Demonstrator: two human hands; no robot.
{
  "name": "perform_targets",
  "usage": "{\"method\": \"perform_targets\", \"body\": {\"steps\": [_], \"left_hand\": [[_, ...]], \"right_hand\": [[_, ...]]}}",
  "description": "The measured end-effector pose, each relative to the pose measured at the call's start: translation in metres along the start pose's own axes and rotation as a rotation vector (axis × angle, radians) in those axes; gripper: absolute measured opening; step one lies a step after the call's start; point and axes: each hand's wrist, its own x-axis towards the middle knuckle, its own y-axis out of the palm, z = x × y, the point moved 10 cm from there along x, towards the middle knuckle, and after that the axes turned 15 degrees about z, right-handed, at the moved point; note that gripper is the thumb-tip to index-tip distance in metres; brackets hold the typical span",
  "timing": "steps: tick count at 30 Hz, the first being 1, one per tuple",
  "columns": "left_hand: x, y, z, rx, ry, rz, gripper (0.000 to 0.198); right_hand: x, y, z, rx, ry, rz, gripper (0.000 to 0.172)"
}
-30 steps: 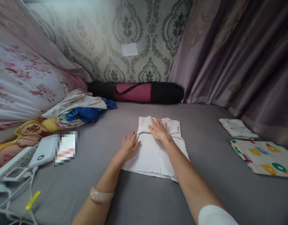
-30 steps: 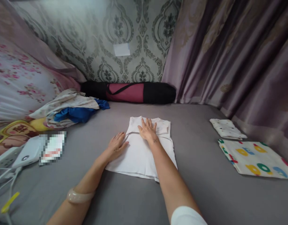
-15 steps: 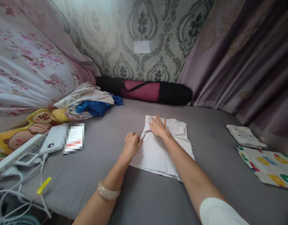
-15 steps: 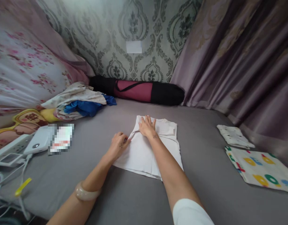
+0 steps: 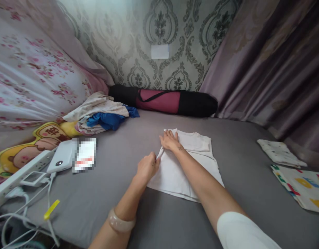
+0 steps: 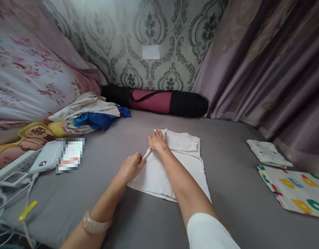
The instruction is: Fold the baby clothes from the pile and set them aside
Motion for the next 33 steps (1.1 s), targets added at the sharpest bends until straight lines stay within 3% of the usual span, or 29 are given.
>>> {"method": "perform_targets", "body": {"steps": [4,8,12,15,18,23,27,33], "left_hand": [[0.0,-0.002,0.004,-0.017,0.001,0.007,0.03],[0.0,-0.003,0.008,-0.029,-0.002,0.034,0.032],[0.001,-0.003,0.01,-0.04,-0.009,0.058,0.036],[0.001,-0.002,0.012,-0.072,-0.005,0.084,0.038],[0.002,0.0,0.012,-0.087,0.007,0.095,0.039],[0.005,0.004,0.014,-0.029,0.007,0.082,0.038],[0.006,0.004,0.012,-0.005,-0.003,0.093,0.038],[0.006,0.006,0.015,-0.034,-0.012,0.144,0.053]], "right_hand": [[0.0,-0.003,0.018,0.015,-0.064,-0.096,0.061],[0.002,0.009,0.022,0.051,-0.071,-0.101,0.063],[0.002,0.001,0.017,0.109,-0.095,-0.065,0.061],[-0.014,-0.016,-0.007,0.186,-0.078,-0.069,0.062],[-0.048,-0.028,-0.049,0.166,-0.017,-0.109,0.062],[-0.101,-0.015,-0.127,-0.064,0.246,-0.098,0.066],[-0.11,0.0,-0.143,-0.067,0.281,-0.04,0.066],[-0.122,-0.016,-0.145,0.235,0.137,-0.078,0.058]]}}
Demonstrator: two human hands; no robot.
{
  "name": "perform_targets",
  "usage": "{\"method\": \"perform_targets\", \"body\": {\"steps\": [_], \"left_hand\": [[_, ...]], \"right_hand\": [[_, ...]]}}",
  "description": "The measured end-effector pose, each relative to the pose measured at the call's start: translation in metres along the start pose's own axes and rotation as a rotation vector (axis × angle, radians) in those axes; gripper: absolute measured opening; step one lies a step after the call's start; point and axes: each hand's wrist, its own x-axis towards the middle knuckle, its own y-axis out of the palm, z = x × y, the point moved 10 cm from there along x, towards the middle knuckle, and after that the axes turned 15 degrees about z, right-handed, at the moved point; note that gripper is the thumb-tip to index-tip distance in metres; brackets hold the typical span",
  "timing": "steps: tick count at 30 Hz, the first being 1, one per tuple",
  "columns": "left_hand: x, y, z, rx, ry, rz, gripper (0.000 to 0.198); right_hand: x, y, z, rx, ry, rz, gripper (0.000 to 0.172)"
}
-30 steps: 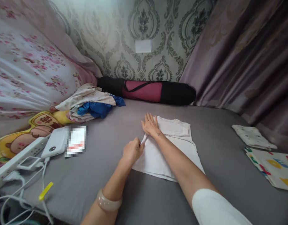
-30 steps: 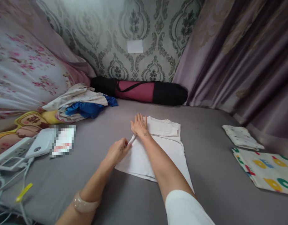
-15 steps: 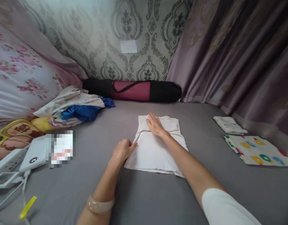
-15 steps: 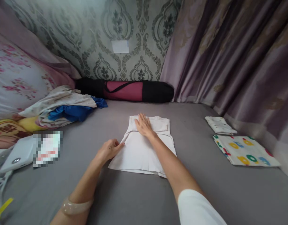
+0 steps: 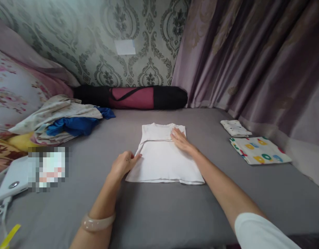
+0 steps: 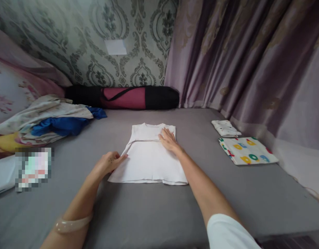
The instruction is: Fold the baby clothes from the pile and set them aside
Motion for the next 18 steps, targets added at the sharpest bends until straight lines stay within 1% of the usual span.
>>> {"method": "perform_targets", "body": {"steps": [2,4,7,9,11,14,18], "left_hand": [[0.003,0.005,0.002,-0.03,0.015,0.045,0.055],[0.004,0.008,0.002,-0.027,0.043,0.076,0.053],[0.002,0.008,-0.003,0.044,0.061,0.085,0.046],[-0.001,0.007,-0.008,0.104,0.074,0.082,0.042],[-0.005,0.008,-0.013,0.154,0.085,0.082,0.039],[-0.014,0.01,-0.015,0.198,0.091,0.082,0.035],[-0.033,0.016,-0.015,0.183,0.191,0.057,0.031]], "right_hand": [[-0.018,-0.014,-0.014,0.105,0.009,-0.069,0.052],[-0.044,-0.023,-0.035,0.142,0.065,-0.128,0.046],[-0.086,-0.018,-0.068,0.144,0.178,-0.107,0.042],[-0.11,-0.008,-0.078,0.137,0.195,-0.063,0.041],[-0.13,0.003,-0.079,0.134,0.179,-0.009,0.042],[-0.149,0.02,-0.071,0.159,0.138,0.067,0.044],[-0.165,0.032,-0.061,0.208,0.137,0.114,0.045]]}}
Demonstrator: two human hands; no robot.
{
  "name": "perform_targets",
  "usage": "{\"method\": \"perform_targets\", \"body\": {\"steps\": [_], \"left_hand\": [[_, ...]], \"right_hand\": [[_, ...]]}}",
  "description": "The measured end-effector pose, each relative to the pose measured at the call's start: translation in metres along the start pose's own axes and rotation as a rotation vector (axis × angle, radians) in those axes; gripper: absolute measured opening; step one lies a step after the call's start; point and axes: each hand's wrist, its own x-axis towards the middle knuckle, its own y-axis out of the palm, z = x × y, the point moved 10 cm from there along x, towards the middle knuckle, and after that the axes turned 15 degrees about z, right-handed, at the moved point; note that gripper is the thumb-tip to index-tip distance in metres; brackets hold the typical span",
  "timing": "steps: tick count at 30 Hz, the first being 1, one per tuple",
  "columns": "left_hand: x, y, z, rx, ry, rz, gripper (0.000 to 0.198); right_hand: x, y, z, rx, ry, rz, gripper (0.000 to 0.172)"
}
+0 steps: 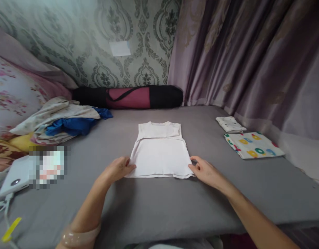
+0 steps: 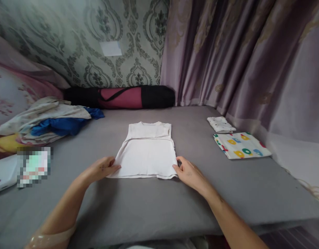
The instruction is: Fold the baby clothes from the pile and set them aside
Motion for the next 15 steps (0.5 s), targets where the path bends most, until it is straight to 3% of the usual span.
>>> {"method": "perform_targets", "body": {"steps": [4,8,11,15], "left_hand": [[-0.018,-0.003,0.006,-0.196,0.065,-0.117,0.032],[-0.023,0.005,0.004,-0.535,0.152,-0.051,0.056],[-0.028,0.006,-0.004,-0.573,0.197,-0.008,0.056],[-0.04,0.007,-0.01,-0.501,0.253,0.048,0.054]], "right_hand": [[-0.015,0.003,0.004,0.093,-0.004,0.0,0.048],[-0.031,0.005,0.01,0.149,-0.065,0.006,0.059],[-0.037,0.008,0.015,0.07,-0.153,0.009,0.062],[-0.031,0.007,0.02,-0.105,-0.252,-0.059,0.05]]}}
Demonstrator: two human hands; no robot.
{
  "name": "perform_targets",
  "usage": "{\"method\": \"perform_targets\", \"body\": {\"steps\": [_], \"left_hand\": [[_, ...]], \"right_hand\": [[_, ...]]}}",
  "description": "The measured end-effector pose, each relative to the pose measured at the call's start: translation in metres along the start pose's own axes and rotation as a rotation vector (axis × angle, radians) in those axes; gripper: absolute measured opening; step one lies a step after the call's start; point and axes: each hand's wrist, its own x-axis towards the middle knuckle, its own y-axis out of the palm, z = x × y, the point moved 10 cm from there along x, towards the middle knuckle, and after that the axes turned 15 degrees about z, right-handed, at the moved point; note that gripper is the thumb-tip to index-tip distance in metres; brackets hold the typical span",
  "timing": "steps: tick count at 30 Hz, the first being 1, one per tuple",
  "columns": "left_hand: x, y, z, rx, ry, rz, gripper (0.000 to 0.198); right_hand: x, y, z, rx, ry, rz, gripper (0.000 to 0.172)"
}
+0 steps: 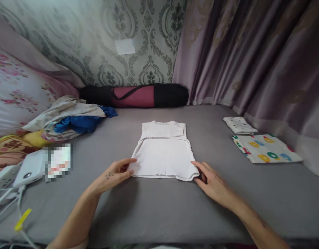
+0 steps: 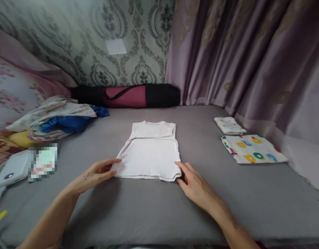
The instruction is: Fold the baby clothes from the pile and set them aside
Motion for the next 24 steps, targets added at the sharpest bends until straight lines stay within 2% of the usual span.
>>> {"method": "perform_targets", "body": {"steps": [2,4,10,14,17,20,24], "left_hand": [[-0.005,0.002,-0.002,0.073,0.041,0.018,0.06],[-0.006,0.001,-0.002,0.159,0.087,-0.017,0.063],[0.008,-0.004,0.008,0.369,0.161,-0.142,0.043],[0.007,-0.013,-0.003,0.422,0.215,-0.208,0.034],[0.0,-0.019,-0.016,0.473,0.283,-0.248,0.035],[-0.004,-0.017,-0.024,0.504,0.348,-0.207,0.037],[-0.003,-0.012,-0.026,0.477,0.348,-0.106,0.037]], "right_hand": [[0.006,0.0,0.002,-0.063,-0.046,-0.01,0.048],[0.01,-0.002,0.004,-0.106,-0.087,-0.019,0.048],[0.009,-0.017,0.018,-0.209,-0.202,-0.089,0.048],[0.007,-0.024,0.024,-0.2,-0.323,-0.086,0.06],[0.008,-0.027,0.018,-0.165,-0.327,-0.073,0.064],[0.009,-0.031,0.012,-0.149,-0.303,-0.079,0.063],[0.006,-0.036,0.014,-0.135,-0.304,-0.058,0.065]]}}
